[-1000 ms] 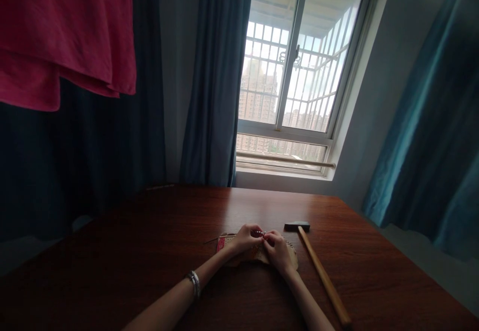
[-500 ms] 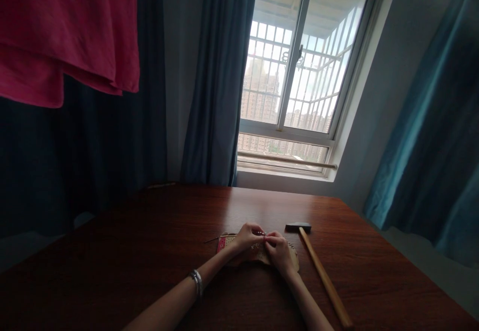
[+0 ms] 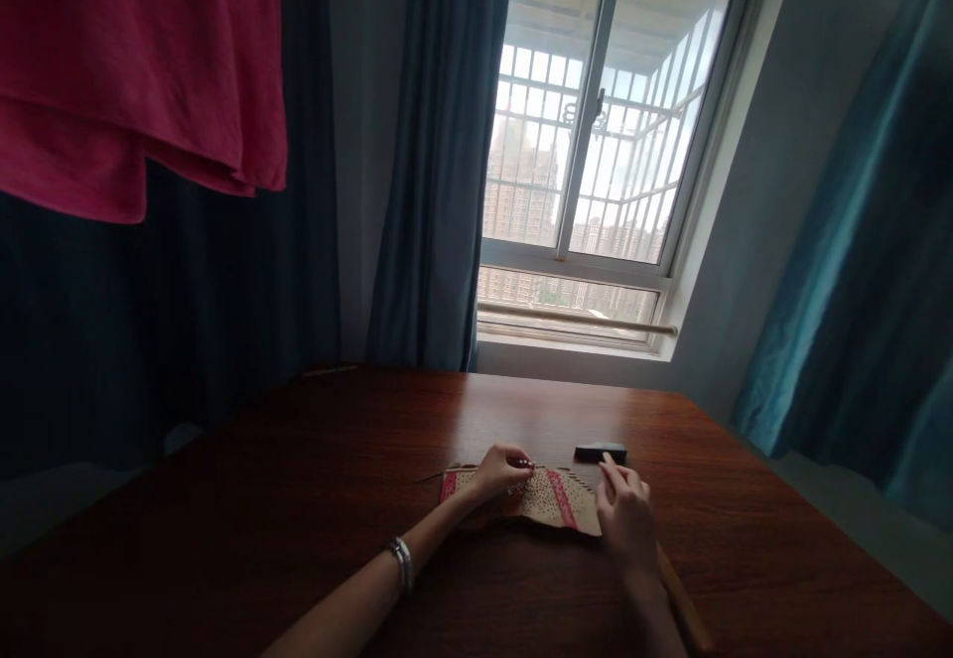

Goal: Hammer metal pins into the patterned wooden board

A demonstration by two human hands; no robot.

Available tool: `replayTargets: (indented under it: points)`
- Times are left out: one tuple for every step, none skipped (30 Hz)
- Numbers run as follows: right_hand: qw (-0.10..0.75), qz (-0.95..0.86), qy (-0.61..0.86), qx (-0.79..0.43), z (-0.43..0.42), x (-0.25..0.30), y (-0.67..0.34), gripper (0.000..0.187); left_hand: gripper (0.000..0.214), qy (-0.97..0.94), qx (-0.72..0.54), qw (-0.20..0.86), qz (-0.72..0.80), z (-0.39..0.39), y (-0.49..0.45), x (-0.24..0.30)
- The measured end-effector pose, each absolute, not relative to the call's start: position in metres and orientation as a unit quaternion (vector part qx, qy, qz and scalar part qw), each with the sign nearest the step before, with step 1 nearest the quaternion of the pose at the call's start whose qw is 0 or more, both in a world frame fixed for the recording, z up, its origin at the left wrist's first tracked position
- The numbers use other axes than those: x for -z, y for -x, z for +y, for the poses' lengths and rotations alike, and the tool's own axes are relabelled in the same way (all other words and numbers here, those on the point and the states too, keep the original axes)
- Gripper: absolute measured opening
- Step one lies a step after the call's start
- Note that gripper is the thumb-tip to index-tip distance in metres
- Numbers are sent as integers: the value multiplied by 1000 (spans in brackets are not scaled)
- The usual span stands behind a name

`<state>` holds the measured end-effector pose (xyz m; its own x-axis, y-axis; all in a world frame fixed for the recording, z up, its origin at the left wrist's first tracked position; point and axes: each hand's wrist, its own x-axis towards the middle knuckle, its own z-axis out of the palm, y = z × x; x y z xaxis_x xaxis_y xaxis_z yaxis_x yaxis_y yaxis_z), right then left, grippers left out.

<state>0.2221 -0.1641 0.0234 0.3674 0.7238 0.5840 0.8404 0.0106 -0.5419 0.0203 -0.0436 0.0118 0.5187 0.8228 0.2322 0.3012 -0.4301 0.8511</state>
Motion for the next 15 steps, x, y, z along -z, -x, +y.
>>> replayTargets:
  points:
    - [405, -533, 734, 111, -171, -19, -231, 36, 24, -774, -333, 399, 363, -44, -20, -12]
    - [366, -515, 761, 149, -179, -15, -239, 36, 24, -771, -334, 404, 363, -45, -20, -13]
    - [329, -503, 780, 177, -188, -9, -246, 36, 24, -769, -335, 408, 362, -45, -20, -14]
    - [294, -491, 795, 200, -197, -4, -252, 37, 24, -767, -336, 411, 361, -46, -20, -14]
    - [264, -480, 808, 215, -206, 2, -255, 39, 24, -765, -337, 415, 359, -46, -20, -15]
    - [236, -470, 820, 228, -215, 6, -257, 43, 24, -764, -338, 417, 358, -46, -20, -15]
    - [207, -462, 828, 240, -224, 10, -257, 47, 23, -763, -337, 418, 359, -46, -20, -15]
    - [179, -460, 834, 249, -232, 12, -256, 51, 23, -763, -337, 418, 360, -46, -20, -16]
    - [152, -464, 835, 256, -238, 14, -254, 51, 24, -763, -338, 417, 361, -46, -20, -15]
    - [127, -472, 833, 259, -243, 14, -251, 49, 24, -763, -338, 416, 361, -46, -20, -15]
    - [104, -483, 830, 258, -246, 14, -249, 46, 24, -764, -340, 415, 360, -46, -20, -15]
    - [83, -494, 828, 253, -247, 14, -247, 42, 25, -765, -341, 414, 357, -46, -20, -15]
    - [67, -506, 826, 241, -247, 13, -246, 40, 25, -767, -342, 412, 354, -45, -20, -15]
    - [60, -517, 825, 220, -245, 11, -247, 40, 25, -769, -342, 409, 352, -45, -19, -14]
    - [62, -529, 825, 188, -243, 10, -248, 39, 25, -772, -342, 406, 350, -44, -19, -14]
